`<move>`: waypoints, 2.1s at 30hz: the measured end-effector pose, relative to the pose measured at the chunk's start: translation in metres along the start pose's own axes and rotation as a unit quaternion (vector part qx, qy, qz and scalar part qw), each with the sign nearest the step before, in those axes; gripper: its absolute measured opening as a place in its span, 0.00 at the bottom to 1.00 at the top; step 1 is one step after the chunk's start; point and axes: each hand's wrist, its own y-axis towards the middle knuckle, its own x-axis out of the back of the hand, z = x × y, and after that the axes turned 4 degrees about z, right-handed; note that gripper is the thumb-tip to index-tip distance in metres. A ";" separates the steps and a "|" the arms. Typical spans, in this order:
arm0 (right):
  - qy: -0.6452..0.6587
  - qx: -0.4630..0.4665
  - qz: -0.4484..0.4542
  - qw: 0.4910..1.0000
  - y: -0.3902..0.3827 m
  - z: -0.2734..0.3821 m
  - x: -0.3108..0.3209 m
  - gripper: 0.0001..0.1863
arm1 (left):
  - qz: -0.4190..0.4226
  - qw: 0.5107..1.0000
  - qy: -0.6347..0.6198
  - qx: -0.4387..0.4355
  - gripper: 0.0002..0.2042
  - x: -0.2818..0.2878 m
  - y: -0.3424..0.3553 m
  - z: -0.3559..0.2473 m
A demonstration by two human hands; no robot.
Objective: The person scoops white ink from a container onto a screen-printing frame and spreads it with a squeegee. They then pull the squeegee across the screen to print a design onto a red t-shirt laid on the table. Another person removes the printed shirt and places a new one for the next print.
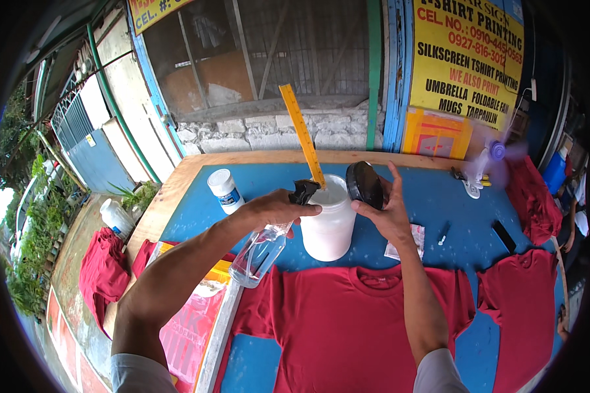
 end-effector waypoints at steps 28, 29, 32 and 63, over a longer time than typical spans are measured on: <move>-0.034 -0.015 0.021 0.999 0.008 0.001 -0.019 0.77 | -0.033 0.999 0.002 -0.001 0.37 -0.005 -0.003 0.010; -0.032 -0.003 0.027 0.999 0.008 0.002 -0.020 0.77 | -0.034 0.999 -0.009 -0.010 0.37 -0.006 -0.004 0.012; -0.032 -0.006 0.033 0.999 0.007 0.005 -0.024 0.76 | -0.037 0.998 -0.035 -0.029 0.37 -0.010 -0.005 0.016; -0.275 0.062 0.068 0.957 0.009 -0.009 -0.059 0.81 | -0.419 0.822 -0.307 -0.234 0.31 -0.037 0.119 0.187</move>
